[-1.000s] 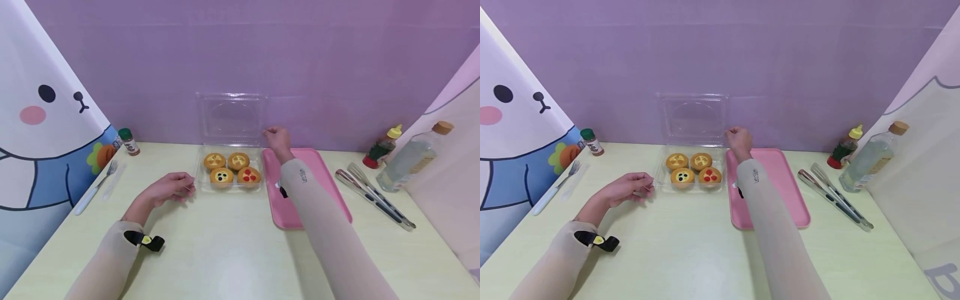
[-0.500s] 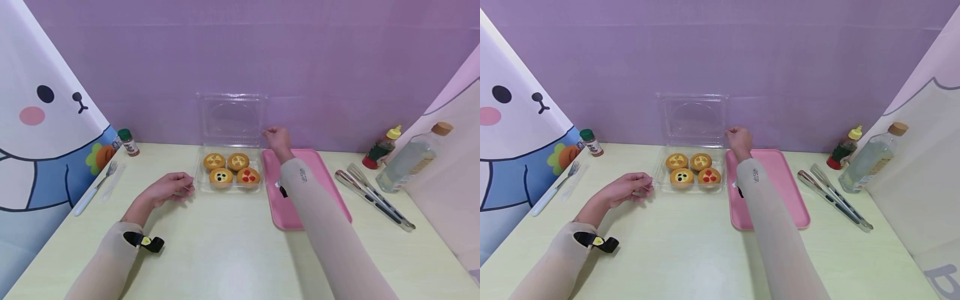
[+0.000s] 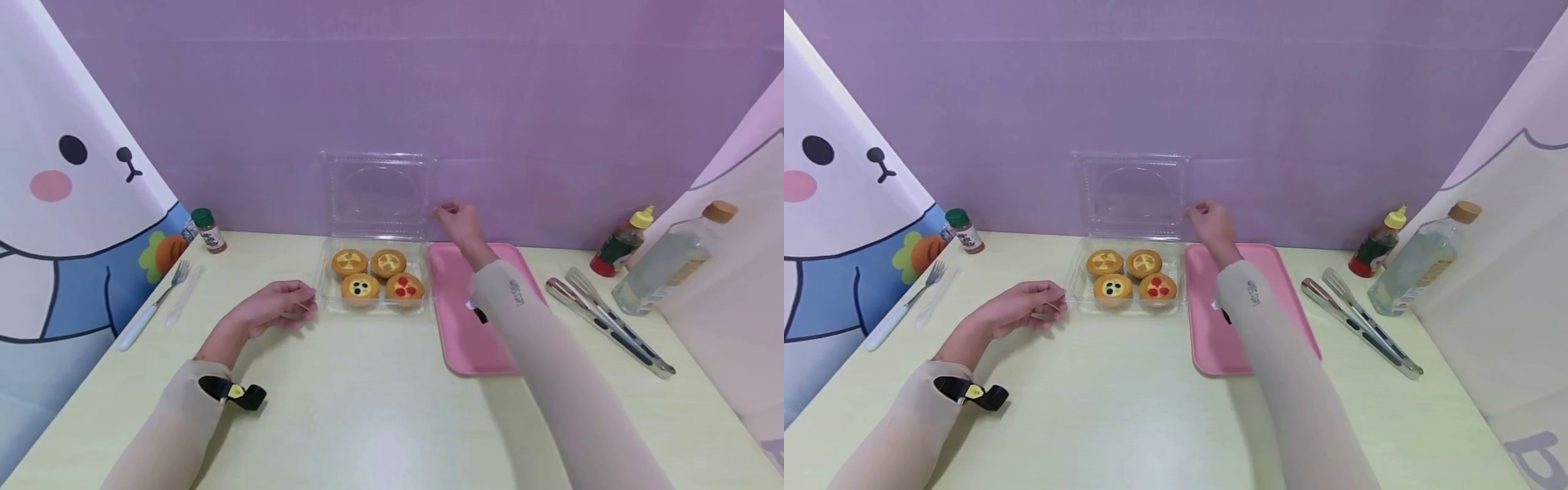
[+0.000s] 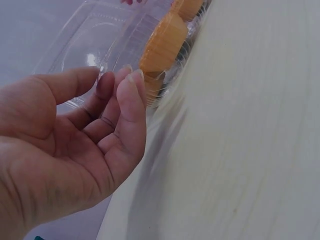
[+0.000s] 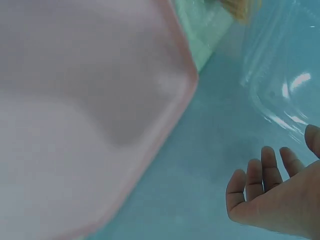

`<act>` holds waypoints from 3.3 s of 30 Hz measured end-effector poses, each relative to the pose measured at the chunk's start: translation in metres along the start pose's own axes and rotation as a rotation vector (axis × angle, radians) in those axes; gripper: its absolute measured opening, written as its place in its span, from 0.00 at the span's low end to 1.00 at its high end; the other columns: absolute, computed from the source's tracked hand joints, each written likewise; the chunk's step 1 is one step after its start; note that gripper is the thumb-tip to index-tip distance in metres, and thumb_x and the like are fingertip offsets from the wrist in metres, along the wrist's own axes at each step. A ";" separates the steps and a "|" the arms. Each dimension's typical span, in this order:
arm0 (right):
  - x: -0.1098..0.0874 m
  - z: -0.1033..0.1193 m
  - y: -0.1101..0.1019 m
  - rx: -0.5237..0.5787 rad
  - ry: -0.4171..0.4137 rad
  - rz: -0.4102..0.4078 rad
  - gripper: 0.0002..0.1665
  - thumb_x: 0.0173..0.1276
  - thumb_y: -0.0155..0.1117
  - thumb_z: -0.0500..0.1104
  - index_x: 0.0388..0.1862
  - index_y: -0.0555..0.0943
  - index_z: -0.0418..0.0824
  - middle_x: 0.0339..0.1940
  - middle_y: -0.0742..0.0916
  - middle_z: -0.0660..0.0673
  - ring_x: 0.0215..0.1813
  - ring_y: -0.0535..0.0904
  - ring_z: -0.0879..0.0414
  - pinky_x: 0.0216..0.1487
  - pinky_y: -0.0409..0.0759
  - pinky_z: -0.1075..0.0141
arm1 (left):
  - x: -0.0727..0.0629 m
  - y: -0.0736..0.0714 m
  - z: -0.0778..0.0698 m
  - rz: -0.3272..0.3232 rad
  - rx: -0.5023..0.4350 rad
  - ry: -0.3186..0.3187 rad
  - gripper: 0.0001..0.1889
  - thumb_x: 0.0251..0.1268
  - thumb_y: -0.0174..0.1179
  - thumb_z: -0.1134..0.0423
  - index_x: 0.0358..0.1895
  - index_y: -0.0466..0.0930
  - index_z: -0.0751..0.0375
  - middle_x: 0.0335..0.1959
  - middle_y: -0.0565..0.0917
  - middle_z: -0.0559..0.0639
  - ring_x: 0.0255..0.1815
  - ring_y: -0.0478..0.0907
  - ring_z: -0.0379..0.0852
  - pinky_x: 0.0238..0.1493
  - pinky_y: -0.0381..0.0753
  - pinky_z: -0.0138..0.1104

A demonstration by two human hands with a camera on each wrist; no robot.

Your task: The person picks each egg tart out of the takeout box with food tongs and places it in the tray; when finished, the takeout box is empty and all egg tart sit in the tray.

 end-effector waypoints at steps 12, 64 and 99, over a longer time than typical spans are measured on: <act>-0.061 -0.013 -0.083 -0.286 -0.130 0.063 0.33 0.76 0.55 0.56 0.74 0.69 0.41 0.60 0.81 0.35 0.59 0.77 0.42 0.59 0.76 0.47 | -0.004 -0.003 0.002 0.058 0.037 0.021 0.26 0.77 0.54 0.51 0.63 0.67 0.70 0.46 0.82 0.50 0.45 0.82 0.43 0.47 0.85 0.37; -0.163 -0.242 -0.222 -0.820 0.035 0.049 0.46 0.70 0.54 0.72 0.65 0.73 0.33 0.61 0.71 0.19 0.54 0.64 0.20 0.36 0.69 0.38 | -0.003 0.003 -0.002 0.077 0.045 0.022 0.24 0.78 0.53 0.53 0.62 0.67 0.70 0.45 0.82 0.50 0.44 0.82 0.44 0.45 0.84 0.37; -0.154 -0.166 -0.202 -0.642 -0.060 0.002 0.38 0.69 0.62 0.65 0.65 0.73 0.40 0.34 0.81 0.38 0.32 0.75 0.47 0.28 0.63 0.64 | -0.003 0.004 -0.002 0.085 0.037 0.031 0.24 0.77 0.54 0.52 0.62 0.67 0.70 0.45 0.82 0.51 0.44 0.82 0.44 0.45 0.85 0.37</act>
Point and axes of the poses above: each hand's wrist, its own x-axis towards the middle knuckle, its own y-axis out of the palm, z = x × y, the point moved 10 cm from there along x, towards the middle knuckle
